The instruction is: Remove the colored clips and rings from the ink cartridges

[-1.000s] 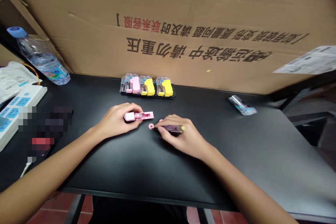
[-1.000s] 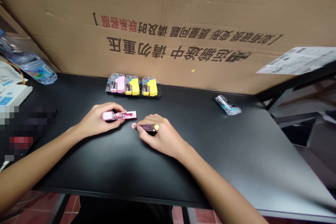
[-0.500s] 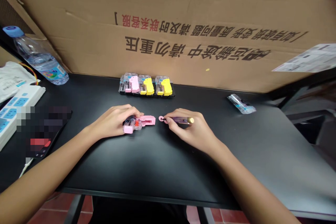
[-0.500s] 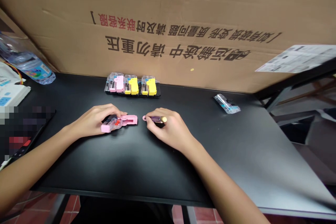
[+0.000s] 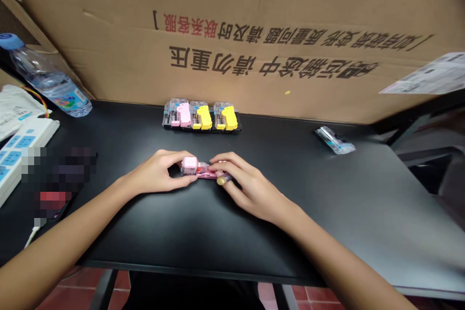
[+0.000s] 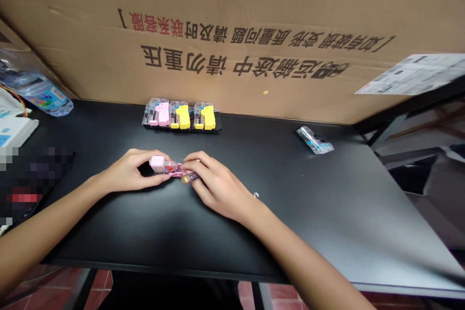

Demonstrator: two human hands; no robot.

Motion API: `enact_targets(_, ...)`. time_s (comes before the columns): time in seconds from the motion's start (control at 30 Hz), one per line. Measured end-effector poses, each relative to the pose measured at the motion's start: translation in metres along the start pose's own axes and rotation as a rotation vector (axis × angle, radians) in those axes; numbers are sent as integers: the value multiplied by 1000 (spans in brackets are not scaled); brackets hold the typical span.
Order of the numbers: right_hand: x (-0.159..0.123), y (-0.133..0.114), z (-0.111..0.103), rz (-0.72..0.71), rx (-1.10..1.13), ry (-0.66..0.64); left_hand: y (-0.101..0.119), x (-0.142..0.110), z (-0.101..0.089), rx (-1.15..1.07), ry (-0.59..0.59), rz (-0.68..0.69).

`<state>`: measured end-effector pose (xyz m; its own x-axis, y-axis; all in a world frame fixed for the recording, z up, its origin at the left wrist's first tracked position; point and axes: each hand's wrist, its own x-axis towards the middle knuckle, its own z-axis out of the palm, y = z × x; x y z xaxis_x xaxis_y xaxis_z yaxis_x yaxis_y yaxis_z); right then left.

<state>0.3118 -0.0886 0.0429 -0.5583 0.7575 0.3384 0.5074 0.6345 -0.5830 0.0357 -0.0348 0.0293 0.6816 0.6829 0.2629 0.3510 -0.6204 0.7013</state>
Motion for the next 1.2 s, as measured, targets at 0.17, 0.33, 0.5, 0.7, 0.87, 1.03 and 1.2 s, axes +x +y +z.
enact_targets(0.17,-1,1,6,-10,-40,-71,-1,-2,2,32,28,59)
enact_targets(0.33,-1,3,4,-22,-60,-41,0,-1,5,21,46,97)
enact_targets(0.5,0,2,4,-33,-59,-18,2,-1,4,34,50,98)
enact_targets(0.7,-1,1,5,-36,-42,-19,3,-1,3,42,74,102)
enact_targets(0.87,-1,1,2,-9,62,74,3,-1,0,3,30,184)
enact_targets(1.03,-3,7,3,-86,-84,82,2,-2,-1,-24,-5,306)
enact_targets(1.2,-5,6,6,-121,-159,152,3,-2,1,0,61,396)
